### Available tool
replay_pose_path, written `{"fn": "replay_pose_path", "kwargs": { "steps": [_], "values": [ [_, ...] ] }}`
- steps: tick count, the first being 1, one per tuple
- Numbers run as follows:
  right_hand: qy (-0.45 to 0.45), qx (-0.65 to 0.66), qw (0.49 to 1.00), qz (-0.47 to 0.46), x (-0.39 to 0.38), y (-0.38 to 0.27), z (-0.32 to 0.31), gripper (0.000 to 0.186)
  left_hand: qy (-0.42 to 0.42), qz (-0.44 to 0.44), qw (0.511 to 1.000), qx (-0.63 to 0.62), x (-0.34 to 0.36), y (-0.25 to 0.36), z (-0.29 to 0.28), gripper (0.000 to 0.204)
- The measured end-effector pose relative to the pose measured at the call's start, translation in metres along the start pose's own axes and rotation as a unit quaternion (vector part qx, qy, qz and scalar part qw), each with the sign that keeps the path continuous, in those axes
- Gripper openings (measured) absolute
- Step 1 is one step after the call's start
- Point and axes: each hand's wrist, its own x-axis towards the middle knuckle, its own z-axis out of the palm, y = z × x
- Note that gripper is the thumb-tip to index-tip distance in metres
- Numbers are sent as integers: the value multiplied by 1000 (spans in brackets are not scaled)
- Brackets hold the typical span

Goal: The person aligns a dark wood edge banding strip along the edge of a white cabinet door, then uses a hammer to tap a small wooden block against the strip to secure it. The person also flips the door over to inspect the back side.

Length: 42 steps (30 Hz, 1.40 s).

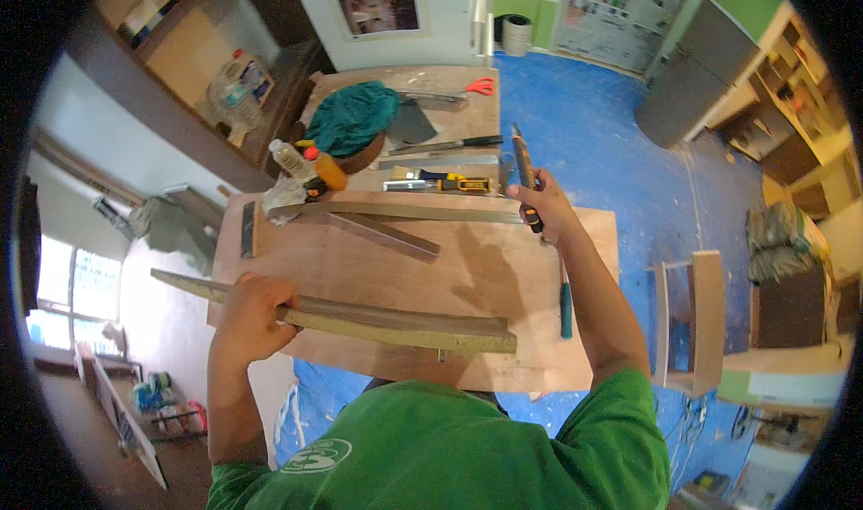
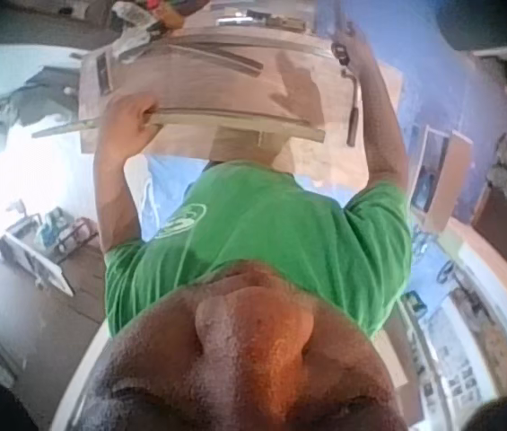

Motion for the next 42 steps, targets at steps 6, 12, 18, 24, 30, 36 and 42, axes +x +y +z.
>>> {"fn": "replay_pose_path", "kwargs": {
  "steps": [6, 12, 18, 24, 30, 36, 42],
  "values": [
    [122, 221, 967, -25, -126, 3, -17, 23, -30, 38, 999, 17, 2, -3, -6, 25],
    [304, 173, 937, 26, -240, 55, 9, 17, -33, 110, 993, 28, 2, -19, -2, 28],
    [306, 261, 914, -48, -311, 61, 79, 39, -17, 184, 982, 38, 3, -33, 2, 29],
    [292, 250, 923, -1, -348, 79, 133, 64, -9, 205, 979, 15, 4, -37, 3, 33],
    [296, 162, 941, 32, -357, 128, 149, 32, -28, 176, 983, 36, 2, -27, -4, 34],
    [307, 155, 935, 85, -361, 149, 137, 26, -32, 149, 984, 90, 1, -12, -1, 35],
    [282, 174, 940, 87, -364, 169, 110, 24, -59, 183, 976, 98, 8, 4, 1, 40]
  ]
}}
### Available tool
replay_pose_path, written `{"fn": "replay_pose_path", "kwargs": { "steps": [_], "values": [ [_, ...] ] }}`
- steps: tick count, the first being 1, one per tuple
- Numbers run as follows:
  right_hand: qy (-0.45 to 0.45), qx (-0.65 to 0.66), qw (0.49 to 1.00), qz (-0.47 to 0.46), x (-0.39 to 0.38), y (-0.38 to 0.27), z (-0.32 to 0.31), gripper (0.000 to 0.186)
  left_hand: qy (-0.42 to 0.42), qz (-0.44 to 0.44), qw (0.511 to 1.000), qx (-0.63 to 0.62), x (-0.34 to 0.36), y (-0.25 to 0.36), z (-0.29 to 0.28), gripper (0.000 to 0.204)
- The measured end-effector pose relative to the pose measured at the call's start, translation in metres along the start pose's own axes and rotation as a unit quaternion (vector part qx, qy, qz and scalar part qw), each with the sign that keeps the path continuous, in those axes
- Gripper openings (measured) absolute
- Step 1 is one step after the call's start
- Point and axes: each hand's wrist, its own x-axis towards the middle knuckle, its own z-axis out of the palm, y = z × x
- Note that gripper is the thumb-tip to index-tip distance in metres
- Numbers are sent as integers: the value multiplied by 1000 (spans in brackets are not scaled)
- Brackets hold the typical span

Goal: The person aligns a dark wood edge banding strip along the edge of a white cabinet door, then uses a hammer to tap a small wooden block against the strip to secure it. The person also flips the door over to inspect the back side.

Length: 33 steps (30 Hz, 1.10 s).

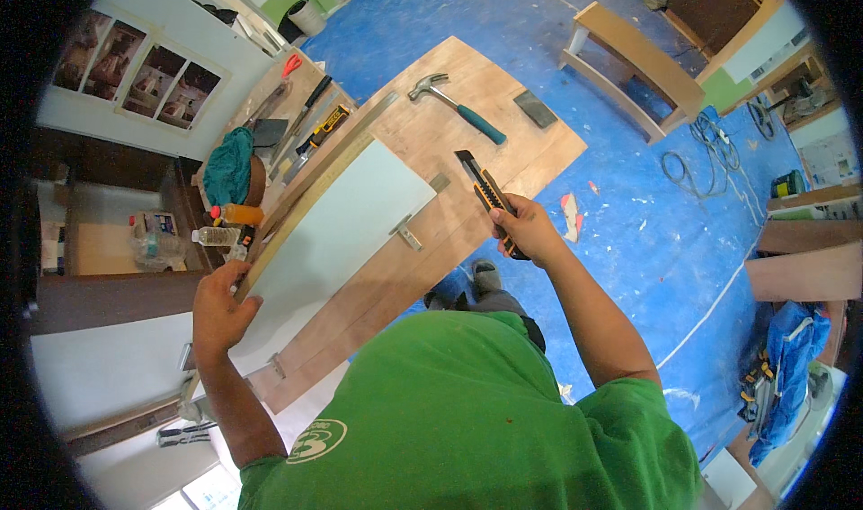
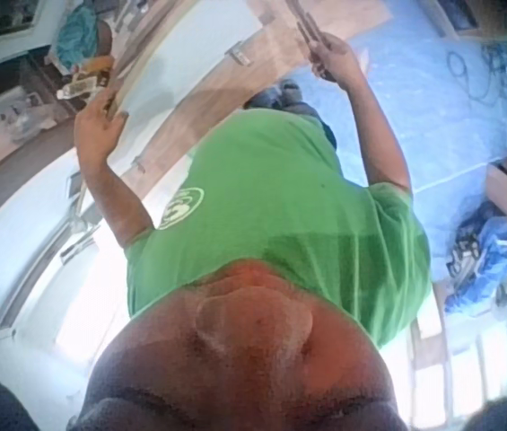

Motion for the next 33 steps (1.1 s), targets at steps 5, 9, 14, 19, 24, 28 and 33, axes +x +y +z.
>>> {"fn": "replay_pose_path", "kwargs": {
  "steps": [5, 9, 14, 19, 24, 28, 33],
  "values": [
    [4, -5, 1000, 20, 9, -3, -16, 25, -31, -61, 997, -22, 10, 10, 0, 44],
    [5, -16, 1000, 15, 14, -2, -24, 25, -41, -53, 996, -54, 22, 23, -3, 42],
    [-1, 23, 1000, 20, 23, 13, -29, 32, -30, -4, 998, -57, 38, 39, -1, 41],
    [7, -34, 999, -30, 24, 43, -21, 32, 1, 38, 999, -37, 61, 64, 8, 39],
    [2, -198, 979, -39, 20, 44, 1, 39, 23, 59, 998, -23, 75, 88, 24, 36],
    [6, -215, 966, -144, 30, 71, 6, 43, 20, 54, 998, -16, 82, 104, 27, 34],
    [-11, -241, 962, -128, 38, 60, 17, 41, 32, 23, 999, -36, 87, 105, 29, 32]
  ]
}}
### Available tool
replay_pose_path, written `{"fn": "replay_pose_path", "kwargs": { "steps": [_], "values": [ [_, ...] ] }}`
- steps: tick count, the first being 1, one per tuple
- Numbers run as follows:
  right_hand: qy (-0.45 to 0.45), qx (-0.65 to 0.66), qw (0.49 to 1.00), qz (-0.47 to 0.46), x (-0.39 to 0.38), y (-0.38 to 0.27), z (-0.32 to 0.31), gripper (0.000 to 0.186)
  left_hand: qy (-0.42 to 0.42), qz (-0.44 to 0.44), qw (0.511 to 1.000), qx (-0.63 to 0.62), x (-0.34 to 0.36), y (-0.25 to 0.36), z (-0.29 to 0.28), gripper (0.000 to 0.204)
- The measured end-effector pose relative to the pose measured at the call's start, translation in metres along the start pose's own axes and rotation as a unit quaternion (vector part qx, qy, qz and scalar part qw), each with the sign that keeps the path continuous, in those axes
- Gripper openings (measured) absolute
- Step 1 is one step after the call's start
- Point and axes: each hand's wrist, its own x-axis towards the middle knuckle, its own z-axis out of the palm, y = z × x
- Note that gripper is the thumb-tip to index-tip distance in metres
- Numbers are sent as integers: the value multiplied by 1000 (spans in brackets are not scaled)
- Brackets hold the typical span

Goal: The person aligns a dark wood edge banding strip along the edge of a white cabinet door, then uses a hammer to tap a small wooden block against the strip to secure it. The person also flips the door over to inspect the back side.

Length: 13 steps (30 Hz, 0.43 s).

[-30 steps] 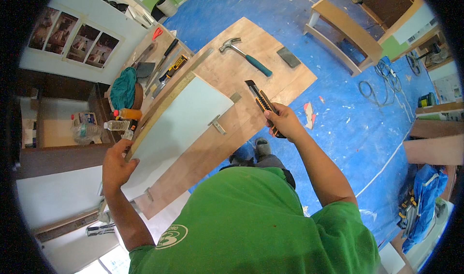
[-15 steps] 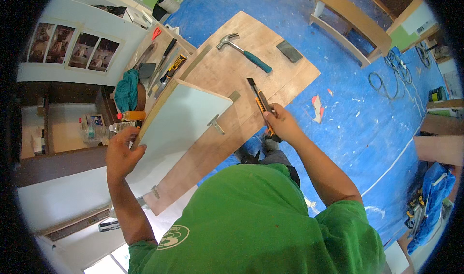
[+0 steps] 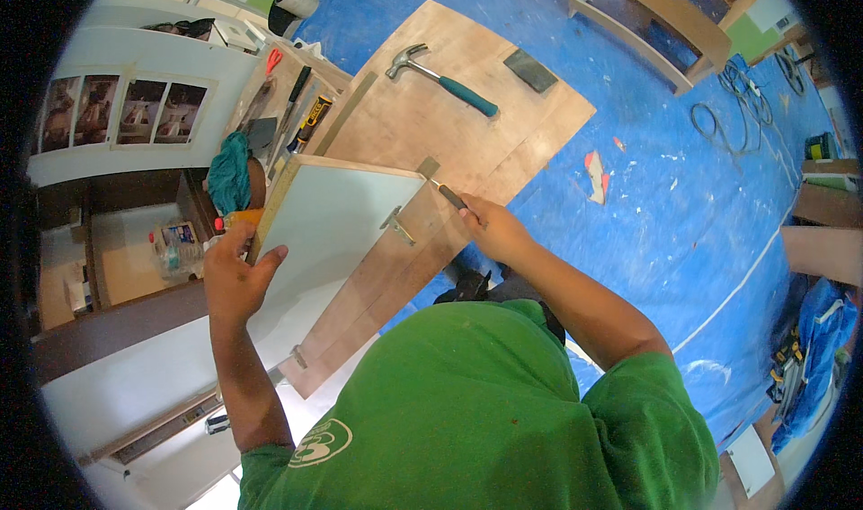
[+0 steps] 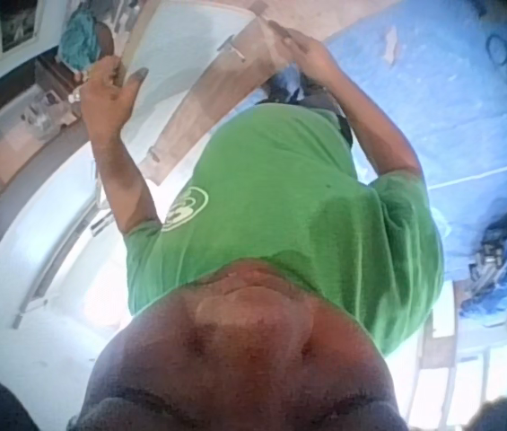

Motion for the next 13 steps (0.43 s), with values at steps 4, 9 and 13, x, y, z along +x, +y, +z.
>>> {"fn": "replay_pose_path", "kwargs": {
  "steps": [4, 9, 13],
  "values": [
    [-11, -18, 1000, -4, 7, -10, -5, 41, -18, -6, 1000, 9, 4, -2, -1, 33],
    [-10, -38, 999, -8, 12, -9, -4, 41, -17, -20, 1000, -11, 5, 1, 0, 32],
    [-14, -56, 998, -3, 18, 0, 1, 44, -15, -25, 999, -30, 6, -2, 0, 32]
  ]
}}
